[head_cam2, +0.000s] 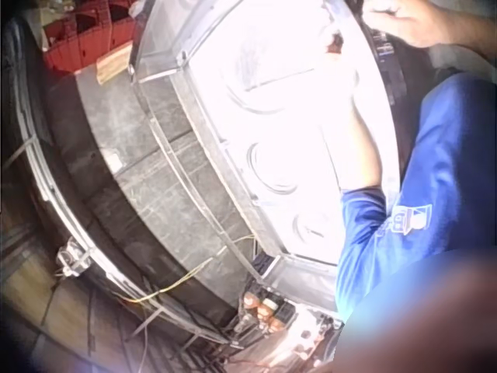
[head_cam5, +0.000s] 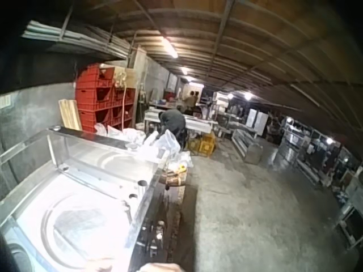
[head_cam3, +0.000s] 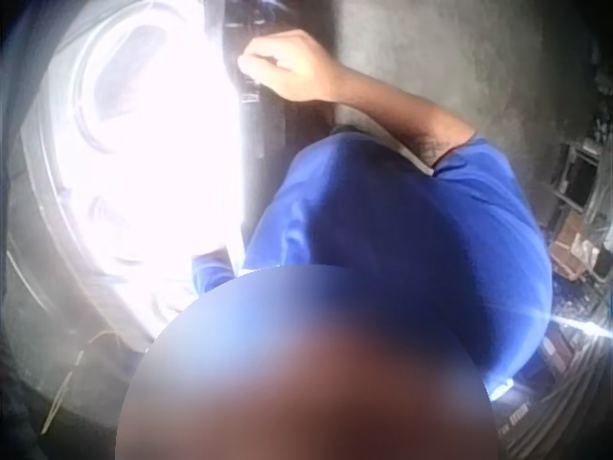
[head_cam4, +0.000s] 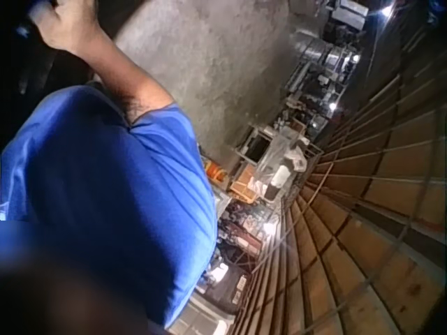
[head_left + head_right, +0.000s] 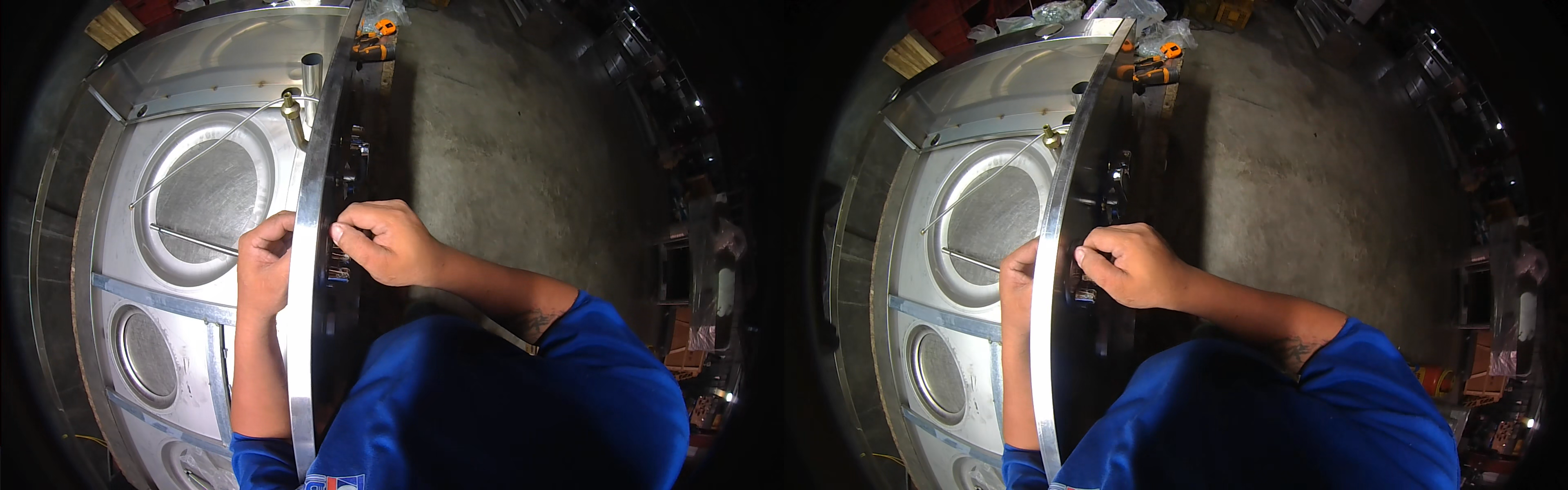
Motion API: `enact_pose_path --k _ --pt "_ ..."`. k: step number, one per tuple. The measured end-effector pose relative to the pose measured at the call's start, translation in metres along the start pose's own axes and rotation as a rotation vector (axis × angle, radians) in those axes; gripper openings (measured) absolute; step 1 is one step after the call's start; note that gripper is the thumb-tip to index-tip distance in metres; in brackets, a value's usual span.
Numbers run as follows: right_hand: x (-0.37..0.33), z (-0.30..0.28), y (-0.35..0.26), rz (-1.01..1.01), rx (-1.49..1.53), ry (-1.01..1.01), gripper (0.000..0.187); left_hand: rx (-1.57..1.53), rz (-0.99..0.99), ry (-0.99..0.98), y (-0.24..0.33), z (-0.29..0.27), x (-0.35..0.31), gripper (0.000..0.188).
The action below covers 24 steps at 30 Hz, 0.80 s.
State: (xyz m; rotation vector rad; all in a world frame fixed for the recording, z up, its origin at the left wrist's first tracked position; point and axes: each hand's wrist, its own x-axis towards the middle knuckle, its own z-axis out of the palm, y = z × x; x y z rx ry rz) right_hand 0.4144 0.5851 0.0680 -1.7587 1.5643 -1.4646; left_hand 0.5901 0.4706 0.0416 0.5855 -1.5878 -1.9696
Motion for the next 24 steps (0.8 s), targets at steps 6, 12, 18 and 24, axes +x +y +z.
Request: enact_pose_path --k 6,12,18,24 --pt "-0.007 -0.005 -0.009 0.13 -0.033 -0.041 0.006 -0.052 0.119 -0.035 0.007 0.005 -0.001 0.024" --pt "-0.019 -0.001 -0.012 0.285 -0.053 -0.067 0.008 0.054 0.197 -0.056 -0.007 0.001 -0.003 0.024" --pt "-0.022 -0.007 -0.004 0.039 -0.283 -0.043 0.01 -0.089 0.149 -0.043 -0.015 -0.001 -0.006 0.026" --pt "-0.009 -0.011 -0.013 0.369 0.081 -0.046 0.011 0.051 0.252 -0.041 -0.013 0.005 0.0 0.025"
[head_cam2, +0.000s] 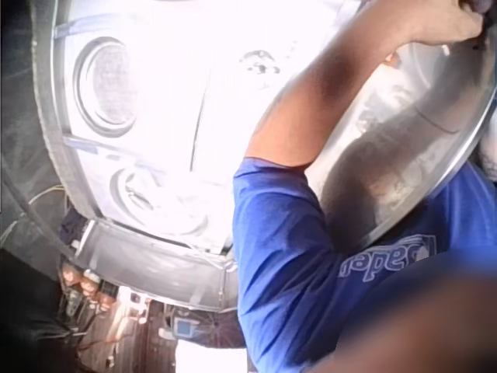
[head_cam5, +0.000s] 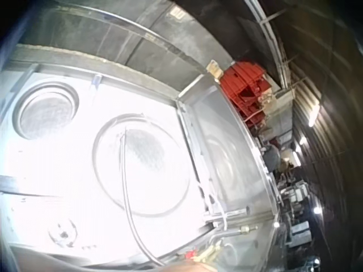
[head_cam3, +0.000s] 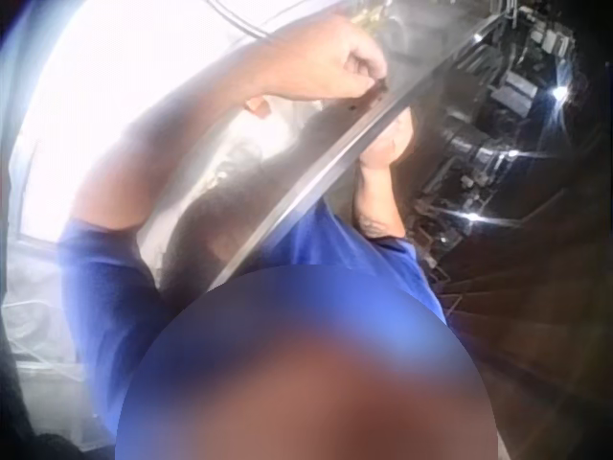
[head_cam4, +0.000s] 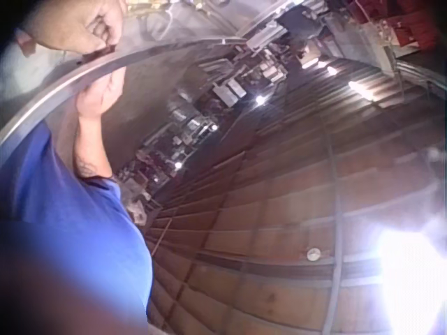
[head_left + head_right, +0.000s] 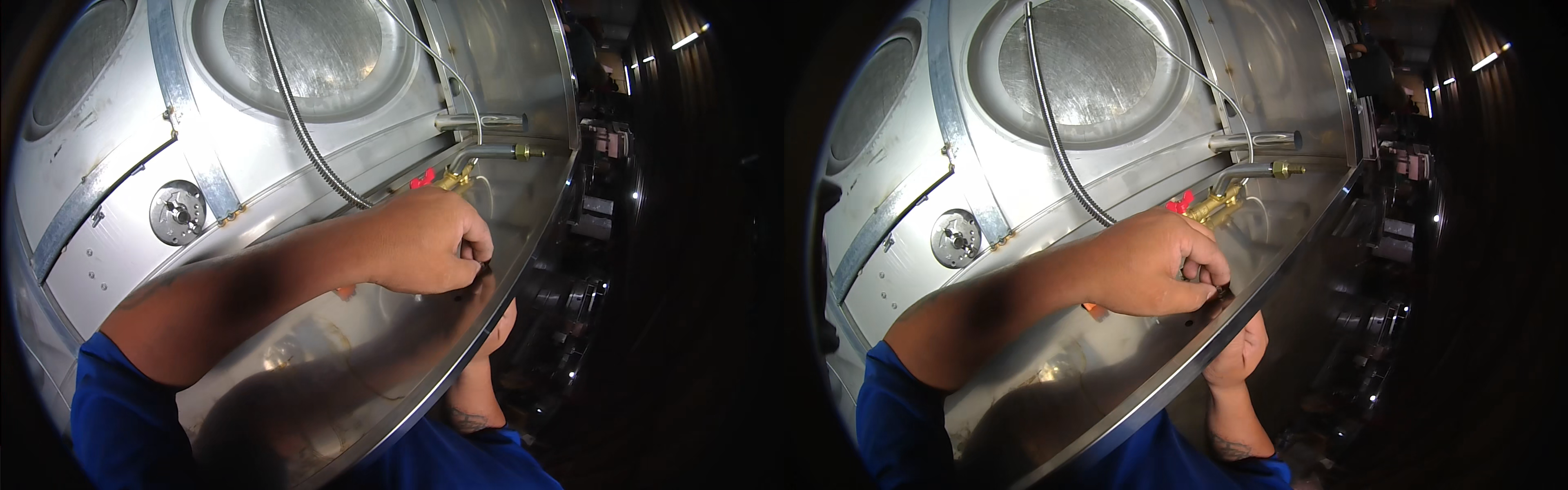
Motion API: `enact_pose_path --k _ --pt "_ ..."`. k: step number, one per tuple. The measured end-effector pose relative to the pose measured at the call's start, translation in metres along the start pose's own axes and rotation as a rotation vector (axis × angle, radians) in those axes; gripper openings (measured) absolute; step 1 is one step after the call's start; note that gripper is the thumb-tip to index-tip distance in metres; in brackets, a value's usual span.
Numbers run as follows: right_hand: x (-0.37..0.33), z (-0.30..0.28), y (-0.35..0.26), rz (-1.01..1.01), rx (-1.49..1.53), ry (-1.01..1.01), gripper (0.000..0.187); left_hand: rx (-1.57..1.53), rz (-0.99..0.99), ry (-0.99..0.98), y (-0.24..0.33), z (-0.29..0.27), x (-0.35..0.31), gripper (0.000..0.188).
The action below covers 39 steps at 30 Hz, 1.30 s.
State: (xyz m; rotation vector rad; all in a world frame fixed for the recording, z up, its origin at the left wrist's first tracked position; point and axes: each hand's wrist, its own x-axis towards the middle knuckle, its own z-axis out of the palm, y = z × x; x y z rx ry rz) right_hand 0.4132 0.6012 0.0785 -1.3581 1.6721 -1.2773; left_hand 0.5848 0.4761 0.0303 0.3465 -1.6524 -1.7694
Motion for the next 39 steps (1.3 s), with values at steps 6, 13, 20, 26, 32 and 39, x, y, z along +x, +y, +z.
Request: enact_pose_path --k 6,13,20,26,32,39 --pt "0.004 0.0 -0.007 -0.047 -0.192 -0.011 0.016 -0.019 0.044 -0.007 0.004 -0.003 0.002 0.025" --pt "0.005 -0.006 -0.005 -0.068 -0.219 -0.099 0.019 -0.005 -0.06 -0.052 0.016 -0.023 0.01 0.024" --pt "0.009 -0.002 -0.006 -0.317 -0.474 -0.055 0.022 0.154 -0.037 -0.141 0.022 -0.017 0.014 0.02" --pt "0.012 -0.008 -0.012 0.086 -0.045 -0.138 0.02 0.235 -0.042 -0.2 0.027 -0.019 0.016 0.021" --pt "0.009 -0.006 -0.026 -0.056 -0.476 -0.156 0.019 0.169 -0.025 -0.193 0.021 -0.018 0.015 0.021" --pt "0.018 -0.007 -0.003 -0.656 -0.753 -0.149 0.016 0.146 0.0 -0.171 0.02 -0.017 0.013 0.022"
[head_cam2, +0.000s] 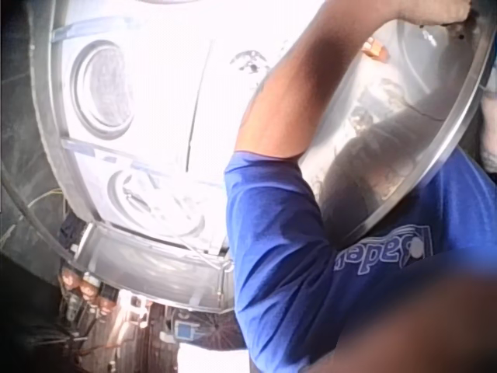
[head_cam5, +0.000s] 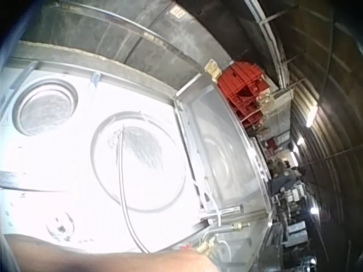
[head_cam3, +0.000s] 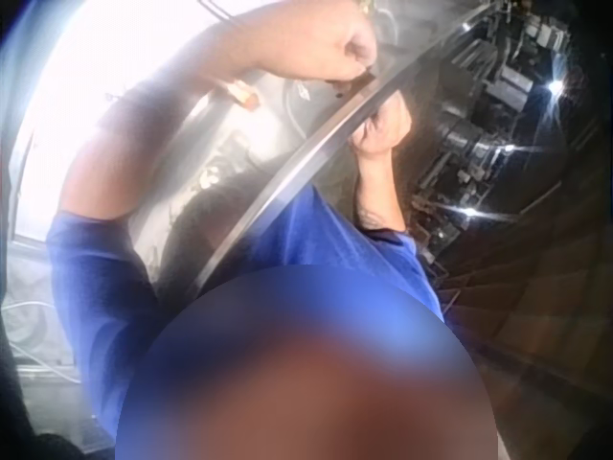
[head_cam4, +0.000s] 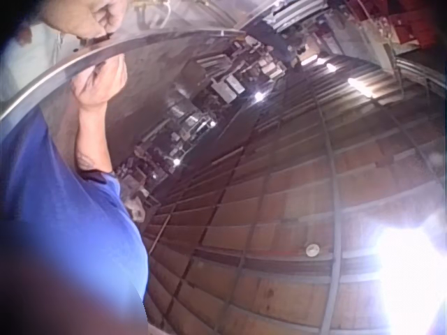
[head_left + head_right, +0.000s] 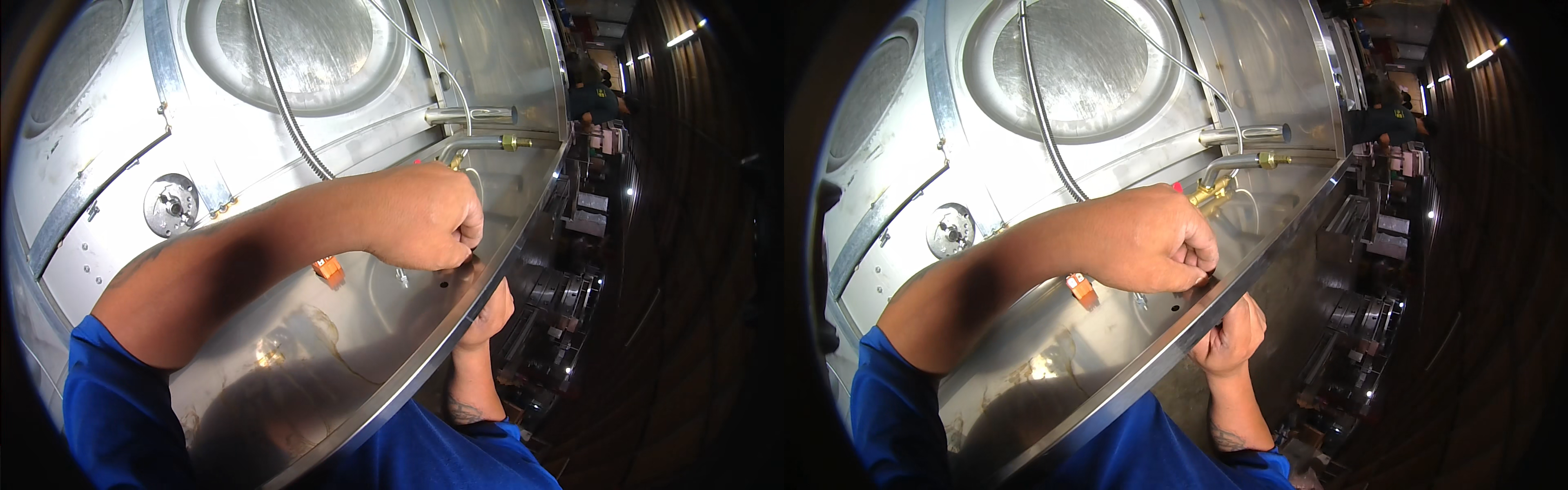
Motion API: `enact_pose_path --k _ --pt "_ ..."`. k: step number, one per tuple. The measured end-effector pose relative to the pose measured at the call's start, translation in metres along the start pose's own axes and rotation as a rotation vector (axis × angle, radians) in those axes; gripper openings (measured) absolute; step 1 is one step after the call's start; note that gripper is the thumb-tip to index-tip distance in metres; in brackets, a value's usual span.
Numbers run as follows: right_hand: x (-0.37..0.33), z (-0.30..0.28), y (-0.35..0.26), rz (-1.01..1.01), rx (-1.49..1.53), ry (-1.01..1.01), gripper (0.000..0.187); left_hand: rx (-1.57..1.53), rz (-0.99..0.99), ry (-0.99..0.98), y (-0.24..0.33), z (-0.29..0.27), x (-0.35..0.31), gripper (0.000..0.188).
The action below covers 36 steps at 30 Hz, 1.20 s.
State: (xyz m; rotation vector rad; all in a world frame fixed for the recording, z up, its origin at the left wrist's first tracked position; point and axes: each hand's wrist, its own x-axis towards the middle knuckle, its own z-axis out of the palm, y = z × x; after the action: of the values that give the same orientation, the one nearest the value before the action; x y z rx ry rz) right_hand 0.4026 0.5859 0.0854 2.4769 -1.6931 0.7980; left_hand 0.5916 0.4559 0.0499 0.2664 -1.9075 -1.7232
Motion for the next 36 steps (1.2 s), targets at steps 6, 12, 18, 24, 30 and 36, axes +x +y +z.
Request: enact_pose_path --k 6,12,18,24,30,36 --pt "0.007 -0.019 -0.022 1.073 1.107 -0.015 0.022 -0.021 -0.054 0.0 0.004 0.002 -0.001 0.024" --pt "0.007 -0.015 -0.016 0.386 0.23 -0.058 0.016 -0.252 -0.116 0.184 -0.006 -0.012 -0.005 0.026" --pt "-0.002 0.0 0.015 -0.196 -0.081 0.009 0.017 -0.095 -0.039 0.172 -0.003 0.005 -0.008 0.026" --pt "-0.01 0.007 0.008 0.12 0.139 0.052 0.019 -0.055 -0.037 0.104 0.002 0.017 -0.003 0.02" --pt "-0.011 0.0 -0.021 0.704 0.692 0.074 0.022 -0.005 0.009 0.058 0.004 0.012 -0.002 0.02" --pt "0.003 -0.026 -0.019 1.124 1.112 -0.043 0.023 -0.08 0.029 0.06 -0.008 0.014 -0.003 0.022"
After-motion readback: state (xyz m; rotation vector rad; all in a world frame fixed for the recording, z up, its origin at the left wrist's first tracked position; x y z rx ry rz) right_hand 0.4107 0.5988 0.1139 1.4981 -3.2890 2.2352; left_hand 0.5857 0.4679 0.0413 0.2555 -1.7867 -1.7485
